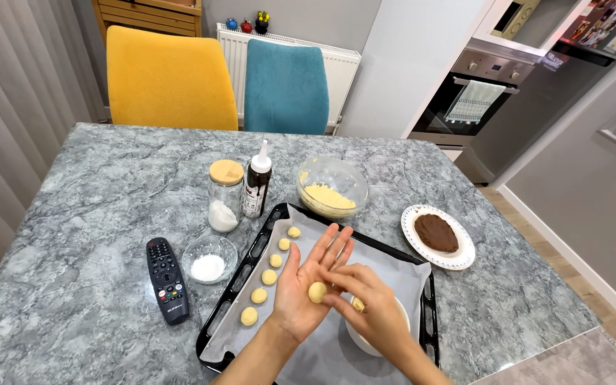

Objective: Rolling small pieces of cookie dough into balls and placing them on a baking sheet.

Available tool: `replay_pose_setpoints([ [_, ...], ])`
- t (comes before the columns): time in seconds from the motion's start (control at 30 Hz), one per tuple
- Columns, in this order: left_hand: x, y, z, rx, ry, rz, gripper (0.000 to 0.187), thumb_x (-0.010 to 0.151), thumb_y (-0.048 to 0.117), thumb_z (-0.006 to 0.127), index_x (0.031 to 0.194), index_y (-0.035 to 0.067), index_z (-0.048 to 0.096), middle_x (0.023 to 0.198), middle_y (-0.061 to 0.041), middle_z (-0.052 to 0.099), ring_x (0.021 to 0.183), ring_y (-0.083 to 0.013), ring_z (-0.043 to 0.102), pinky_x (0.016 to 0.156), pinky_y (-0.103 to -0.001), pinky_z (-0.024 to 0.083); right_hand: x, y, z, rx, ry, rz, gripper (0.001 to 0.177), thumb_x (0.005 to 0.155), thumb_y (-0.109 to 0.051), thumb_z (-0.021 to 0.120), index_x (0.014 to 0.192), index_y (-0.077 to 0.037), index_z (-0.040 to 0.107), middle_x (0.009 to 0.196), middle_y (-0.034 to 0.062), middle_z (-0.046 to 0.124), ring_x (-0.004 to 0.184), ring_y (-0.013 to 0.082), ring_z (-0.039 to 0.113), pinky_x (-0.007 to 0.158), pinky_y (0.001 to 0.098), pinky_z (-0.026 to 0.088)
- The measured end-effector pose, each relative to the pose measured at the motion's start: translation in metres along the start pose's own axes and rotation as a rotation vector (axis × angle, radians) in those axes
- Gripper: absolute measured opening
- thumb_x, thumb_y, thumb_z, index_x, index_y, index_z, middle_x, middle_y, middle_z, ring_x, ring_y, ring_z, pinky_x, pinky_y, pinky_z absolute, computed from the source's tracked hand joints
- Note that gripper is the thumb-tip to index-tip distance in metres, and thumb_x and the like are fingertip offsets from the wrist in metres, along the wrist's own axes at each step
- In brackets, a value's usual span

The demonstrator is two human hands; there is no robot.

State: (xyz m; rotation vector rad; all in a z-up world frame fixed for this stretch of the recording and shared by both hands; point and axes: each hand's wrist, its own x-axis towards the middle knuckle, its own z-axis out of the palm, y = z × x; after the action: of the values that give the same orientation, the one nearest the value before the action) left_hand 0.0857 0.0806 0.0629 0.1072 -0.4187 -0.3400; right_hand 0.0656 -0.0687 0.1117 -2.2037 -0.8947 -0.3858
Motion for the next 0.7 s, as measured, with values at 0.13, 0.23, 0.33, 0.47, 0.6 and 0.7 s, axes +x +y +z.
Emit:
replay_pose_setpoints([
  [0.13,0.001,0.001,0.003,0.125,0.06,0.007,0.08,0.102,0.064,0.017,0.162,0.012,0.028,0.169,-0.005,0.03,0.157,-0.0206,0.024,0.124,-0.039,0.024,0.0,-0.003,0.005,0.069,0.01,0.064,0.045,0.077,-0.011,0.083,0.12,-0.008,0.074,0.11,0.0059,0.07,0.093,0.0184,0.072,0.079,0.0299,0.059],
  [0.23,0.002,0.003,0.0,0.194,0.111,0.035,0.081,0.101,0.065,0.017,0.161,0.012,0.029,0.169,-0.005,0.032,0.156,-0.0195,0.024,0.123,-0.04,0.024,0.001,0.01,0.007,0.114,-0.049,0.128,0.033,0.077,-0.011,0.084,0.109,-0.007,0.076,0.112,0.0048,0.072,0.089,0.0162,0.073,0.079,0.0292,0.058],
  [0.33,0.005,0.011,-0.001,0.235,0.189,0.09,0.08,0.101,0.064,0.017,0.156,0.01,0.037,0.164,-0.007,0.039,0.155,-0.0188,0.029,0.122,-0.041,0.027,0.007,0.039,0.013,0.298,-0.138,0.143,0.026,0.08,-0.009,0.085,0.102,-0.004,0.073,0.11,0.0042,0.073,0.097,0.016,0.072,0.08,0.0288,0.061],
  [0.47,0.008,0.04,0.007,0.185,0.443,0.233,0.069,0.102,0.058,0.02,0.14,0.01,0.053,0.153,-0.005,0.053,0.148,-0.017,0.039,0.118,-0.042,0.028,0.039,0.089,0.012,0.662,-0.201,0.615,0.035,0.083,-0.011,0.079,0.116,-0.003,0.072,0.108,0.0064,0.076,0.096,0.0127,0.071,0.086,0.0272,0.058],
  [0.6,0.004,0.073,-0.001,0.082,0.48,0.452,0.06,0.106,0.051,0.026,0.131,0.008,0.058,0.146,-0.008,0.058,0.142,-0.0208,0.047,0.119,-0.046,0.032,0.067,0.179,0.034,0.683,-0.108,0.863,0.036,0.087,-0.014,0.076,0.119,0.002,0.072,0.108,0.009,0.076,0.096,0.0152,0.071,0.086,0.0285,0.059],
  [0.7,0.001,0.084,0.007,0.06,0.426,0.5,0.056,0.106,0.048,0.028,0.131,0.007,0.058,0.146,-0.009,0.058,0.143,-0.0213,0.048,0.119,-0.047,0.033,0.085,0.197,0.075,0.673,-0.176,0.983,0.038,0.085,-0.018,0.079,0.117,0.0,0.073,0.104,0.0073,0.076,0.094,0.015,0.071,0.085,0.0281,0.06],
])
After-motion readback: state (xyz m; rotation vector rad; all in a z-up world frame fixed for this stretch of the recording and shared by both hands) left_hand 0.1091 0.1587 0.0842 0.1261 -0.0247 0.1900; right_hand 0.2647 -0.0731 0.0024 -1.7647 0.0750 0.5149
